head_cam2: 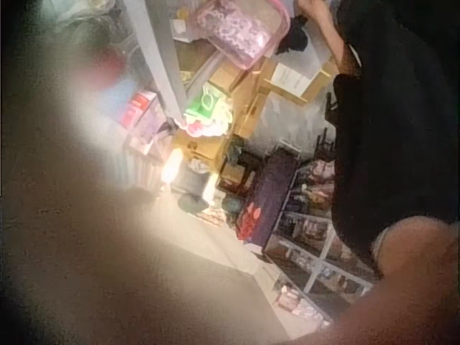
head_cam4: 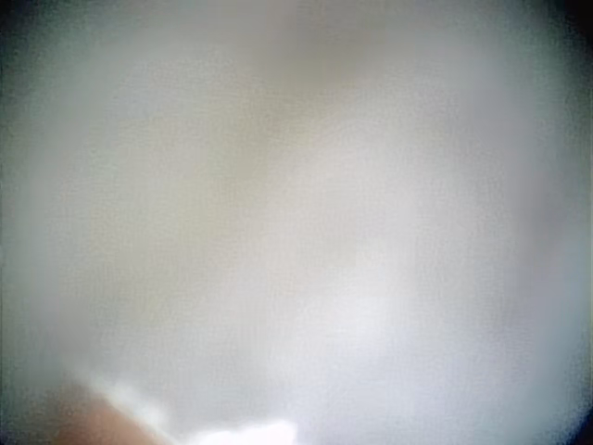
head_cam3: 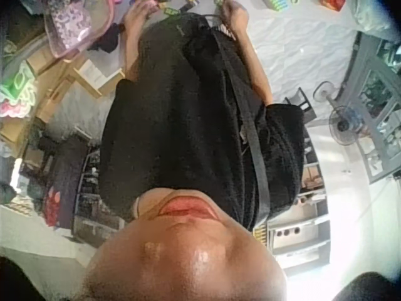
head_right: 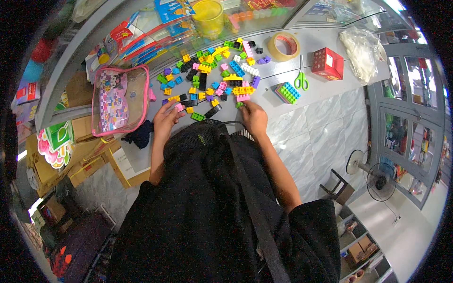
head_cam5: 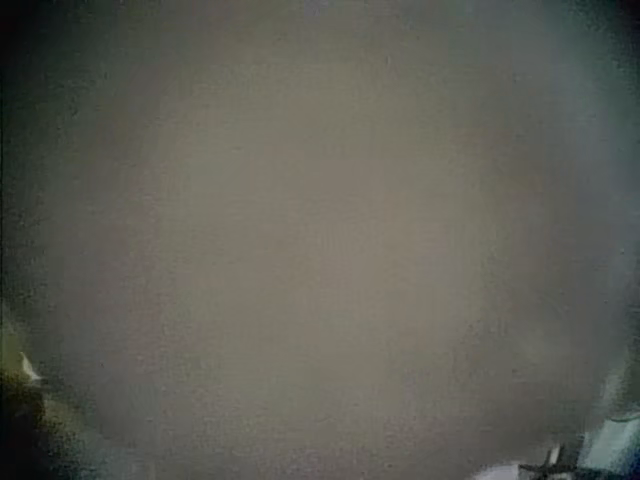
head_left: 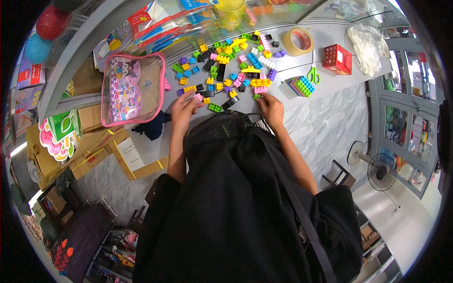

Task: The recorder is assembling colorful plastic building blocks into a structure on a glass counter.

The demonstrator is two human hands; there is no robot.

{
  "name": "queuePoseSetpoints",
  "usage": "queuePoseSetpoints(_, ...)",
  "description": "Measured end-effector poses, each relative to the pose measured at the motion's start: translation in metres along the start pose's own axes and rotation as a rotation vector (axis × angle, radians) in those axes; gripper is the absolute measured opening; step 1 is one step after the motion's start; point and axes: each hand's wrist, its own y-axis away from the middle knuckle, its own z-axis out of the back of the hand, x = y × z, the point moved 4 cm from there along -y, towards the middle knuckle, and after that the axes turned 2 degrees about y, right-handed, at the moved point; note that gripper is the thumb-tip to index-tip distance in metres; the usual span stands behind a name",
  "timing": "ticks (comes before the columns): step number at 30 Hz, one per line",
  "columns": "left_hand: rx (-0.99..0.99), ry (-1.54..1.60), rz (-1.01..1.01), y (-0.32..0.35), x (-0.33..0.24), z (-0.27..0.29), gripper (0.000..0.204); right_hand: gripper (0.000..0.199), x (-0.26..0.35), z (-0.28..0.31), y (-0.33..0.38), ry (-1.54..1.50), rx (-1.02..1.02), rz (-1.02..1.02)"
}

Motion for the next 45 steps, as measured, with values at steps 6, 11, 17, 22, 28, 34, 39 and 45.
queuePoseSetpoints(6,0.229,0.015,0.059,-0.012,0.0,-0.028,0.028,0.022,-0.006,0.0,0.002,-0.095,0.041,-0.079)
queuePoseSetpoints(11,0.586,-0.473,-0.036,-0.027,0.011,-0.08,0.017,0.019,-0.007,0.001,0.01,-0.153,0.029,0.022)
queuePoseSetpoints(17,0.891,-0.984,-0.273,-0.042,0.016,-0.13,0.022,0.016,-0.014,0.005,0.022,-0.167,-0.065,-0.1)
queuePoseSetpoints(22,0.902,-1.083,-0.541,-0.045,0.017,-0.174,0.014,0.018,-0.019,0.015,0.034,0.002,-0.128,-0.14)
queuePoseSetpoints(28,0.759,-1.021,-0.439,-0.049,0.041,-0.178,0.015,0.017,-0.017,0.016,0.037,-0.08,-0.201,-0.179)
queuePoseSetpoints(34,0.672,-1.084,-0.322,-0.048,0.043,-0.174,0.016,0.021,-0.008,0.02,0.03,-0.188,-0.212,-0.062)
queuePoseSetpoints(39,0.561,-1.098,-0.638,-0.052,0.045,-0.17,0.012,0.02,-0.007,0.012,0.028,-0.205,-0.131,-0.09)
queuePoseSetpoints(45,0.593,-0.981,-0.459,-0.051,0.047,-0.166,0.008,0.022,-0.005,0.015,0.021,-0.225,-0.114,-0.16)
